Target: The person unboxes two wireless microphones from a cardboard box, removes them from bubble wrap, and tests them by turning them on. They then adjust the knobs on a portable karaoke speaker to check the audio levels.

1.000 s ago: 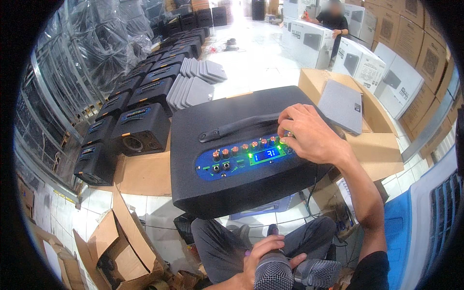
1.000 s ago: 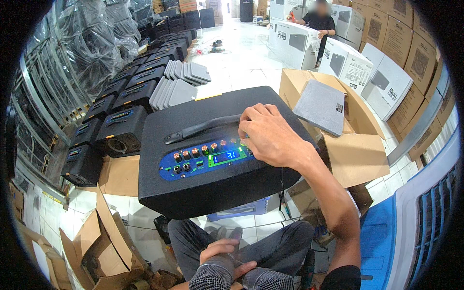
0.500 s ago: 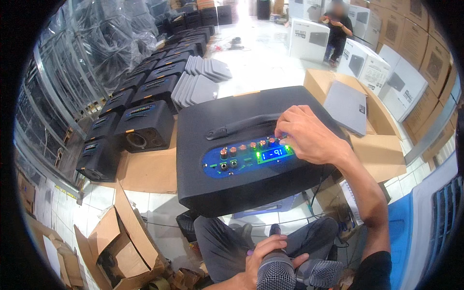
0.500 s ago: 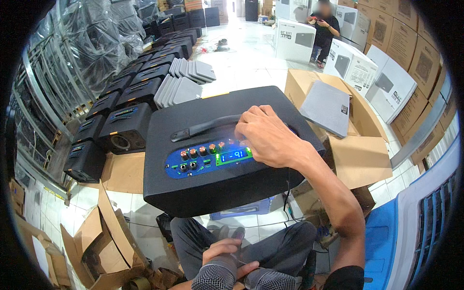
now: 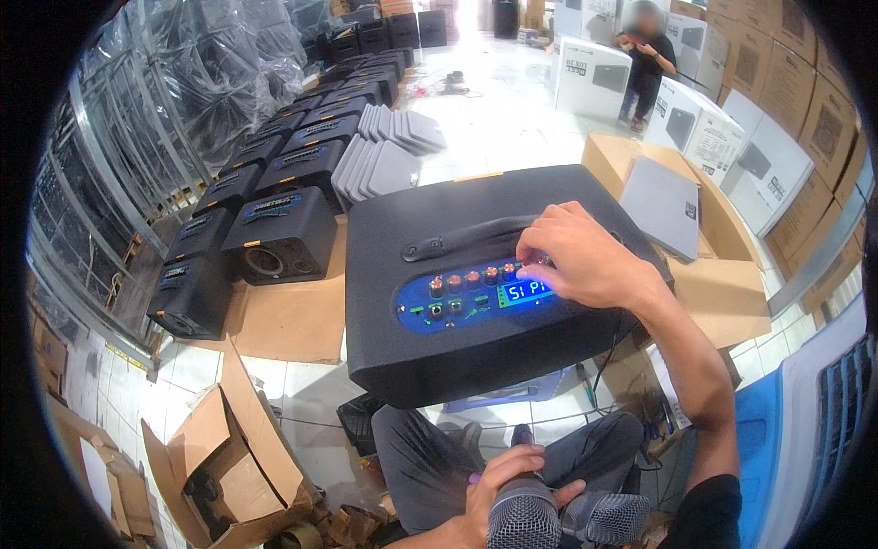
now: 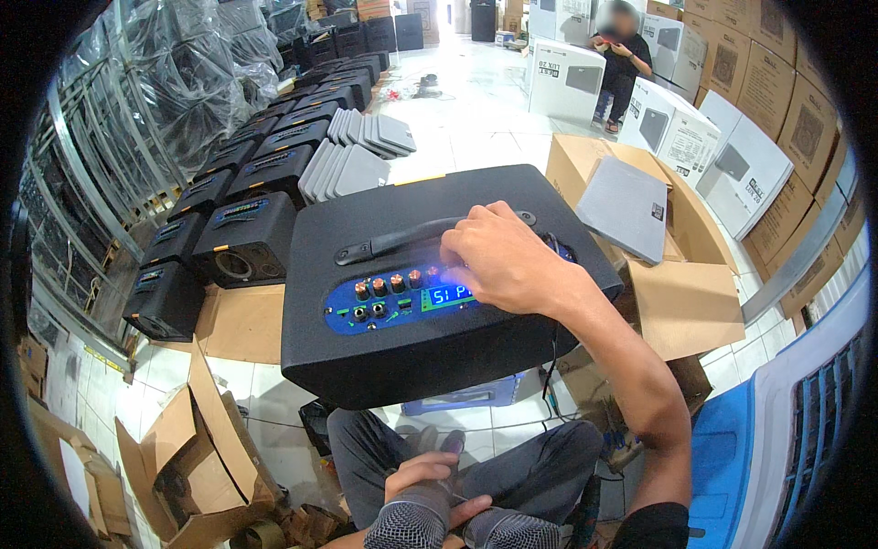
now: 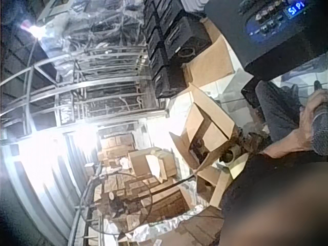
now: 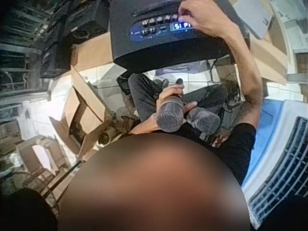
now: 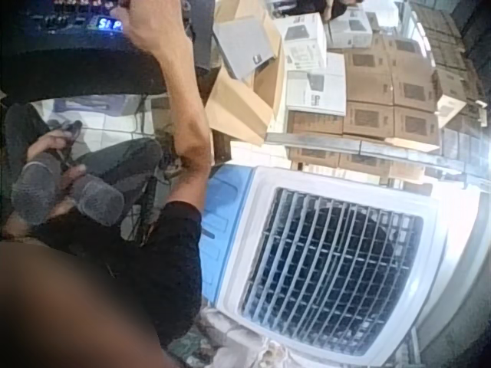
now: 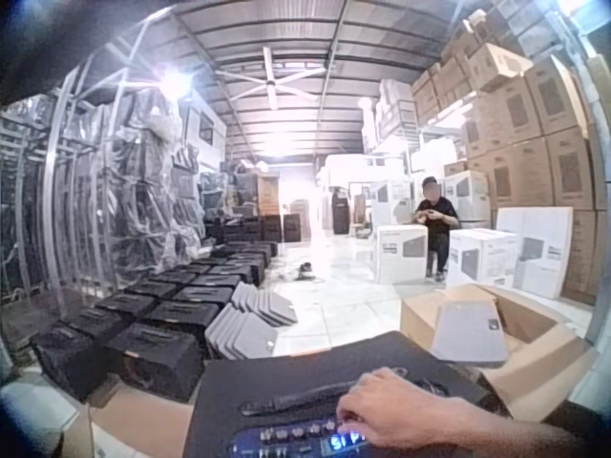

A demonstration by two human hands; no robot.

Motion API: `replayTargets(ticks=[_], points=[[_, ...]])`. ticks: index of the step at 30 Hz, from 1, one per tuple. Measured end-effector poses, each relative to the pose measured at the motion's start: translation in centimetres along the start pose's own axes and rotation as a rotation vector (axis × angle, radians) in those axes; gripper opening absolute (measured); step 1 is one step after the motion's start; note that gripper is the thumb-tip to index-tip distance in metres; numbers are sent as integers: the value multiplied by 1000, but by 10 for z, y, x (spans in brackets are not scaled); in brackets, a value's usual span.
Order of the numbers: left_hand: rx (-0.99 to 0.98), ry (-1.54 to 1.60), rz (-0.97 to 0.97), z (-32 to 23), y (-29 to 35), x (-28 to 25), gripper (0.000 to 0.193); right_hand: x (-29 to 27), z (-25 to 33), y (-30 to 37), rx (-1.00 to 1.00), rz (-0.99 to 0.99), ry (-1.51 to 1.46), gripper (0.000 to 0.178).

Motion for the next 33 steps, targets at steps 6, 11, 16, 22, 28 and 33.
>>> replayTargets(ticks=[6,11,16,22,28,33], points=[[-337,-30,-7,9,9,-2,78,5,2,-2,-40,-10,-37,16],[15,29,-23,3,4,-1,62,6,0,1,10,26,-67,20],[0,21,-12,2,5,-2,62,2,3,0,35,-24,-171,19],[-314,-39,-14,12,21,-5,78,4,7,-8,-3,-17,-108,19],[-304,-42,2,11,23,-7,77,13,4,-9,-30,-9,-112,21],[59,-27,-19,-2,8,-4,61,15,6,-9,-26,-56,-222,22]])
Point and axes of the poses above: each hand's wrist, its own y-axis away from the middle knuckle, its own x-axis out of the palm, z = x × y, the point moved 3 cm from there along -y, towards the middle knuckle, and after that the axes turned 11 degrees about -x, right-handed, at the moved point
